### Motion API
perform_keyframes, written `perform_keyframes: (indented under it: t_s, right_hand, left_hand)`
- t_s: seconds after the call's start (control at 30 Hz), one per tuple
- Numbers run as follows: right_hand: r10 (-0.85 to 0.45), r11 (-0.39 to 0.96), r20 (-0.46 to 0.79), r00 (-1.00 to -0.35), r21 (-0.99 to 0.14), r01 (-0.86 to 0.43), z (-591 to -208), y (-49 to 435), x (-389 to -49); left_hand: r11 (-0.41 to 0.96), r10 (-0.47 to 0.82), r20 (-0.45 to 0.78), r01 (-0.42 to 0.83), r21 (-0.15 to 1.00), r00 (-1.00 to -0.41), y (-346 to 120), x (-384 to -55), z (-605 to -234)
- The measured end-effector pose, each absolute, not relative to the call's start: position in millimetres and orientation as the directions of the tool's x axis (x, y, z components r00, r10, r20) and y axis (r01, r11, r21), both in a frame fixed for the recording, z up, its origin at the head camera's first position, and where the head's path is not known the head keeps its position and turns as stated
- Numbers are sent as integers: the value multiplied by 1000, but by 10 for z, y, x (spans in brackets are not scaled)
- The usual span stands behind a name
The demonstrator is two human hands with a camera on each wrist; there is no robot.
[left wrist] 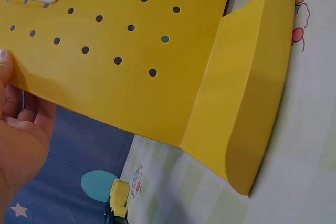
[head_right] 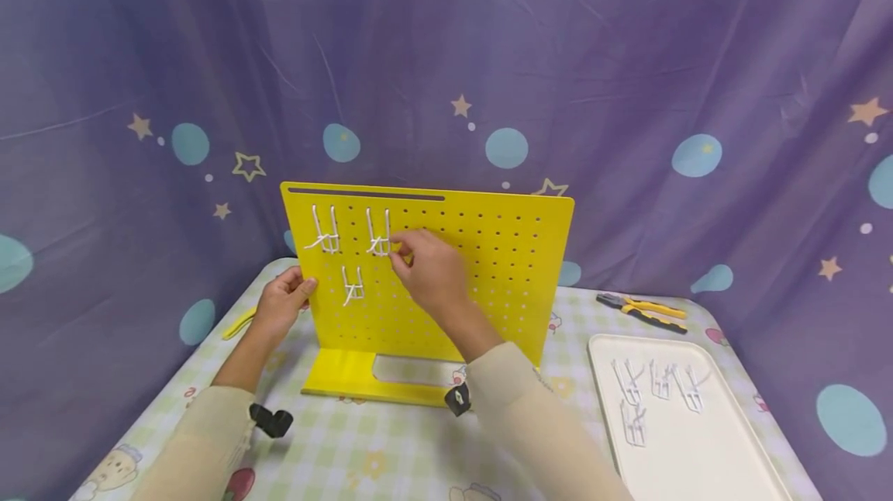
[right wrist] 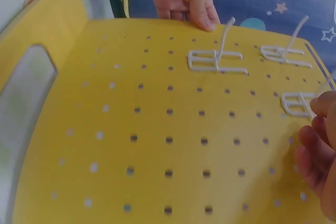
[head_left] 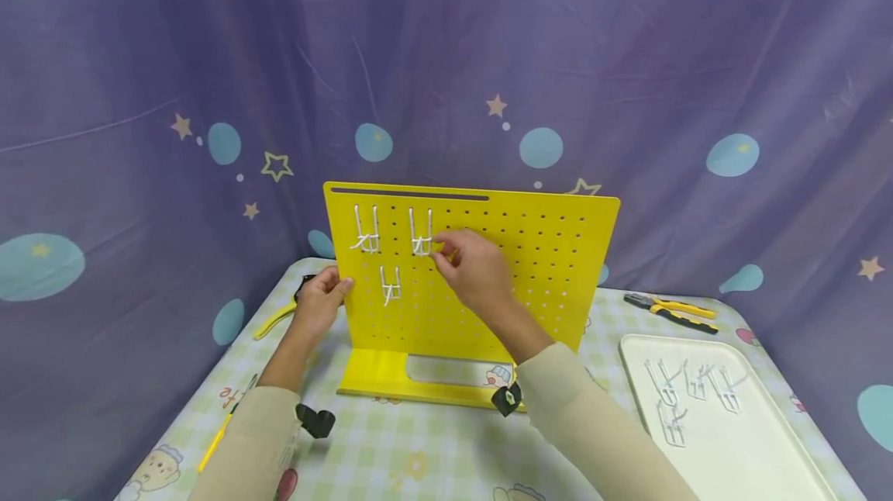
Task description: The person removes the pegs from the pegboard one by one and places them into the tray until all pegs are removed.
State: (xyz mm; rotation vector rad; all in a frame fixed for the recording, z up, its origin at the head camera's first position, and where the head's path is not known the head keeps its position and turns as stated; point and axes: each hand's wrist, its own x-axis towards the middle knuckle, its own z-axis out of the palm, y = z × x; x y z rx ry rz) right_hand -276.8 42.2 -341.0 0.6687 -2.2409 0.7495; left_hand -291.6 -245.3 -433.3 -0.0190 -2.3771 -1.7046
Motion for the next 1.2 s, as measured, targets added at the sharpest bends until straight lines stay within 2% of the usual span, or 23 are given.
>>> perform_keyframes:
  t_s: [0.23,0.57,1.0,1.2]
  right_hand:
    - [-230,754,733,-640,-282,-594,-3378,182,-2786]
    - [-159,823,757,-634,-252,-508,-3370,79,-2830]
    - [-152,837,754,-639,-246,-489,-3354,71,-2833]
    - [-150,825,777,-611,-242,-511,-3348,60,-2829]
  left_hand:
    - [330,-117,184,137,934,-976,-2462,-2924,-4343]
    - [316,-116,184,139,938,-976,-2442,-2925,-4349]
    - [372,-113,169,117,921,-979,-2474,-2902,-4331]
    - [367,-92,170,125,922,-981,-2481,-2889,-4324]
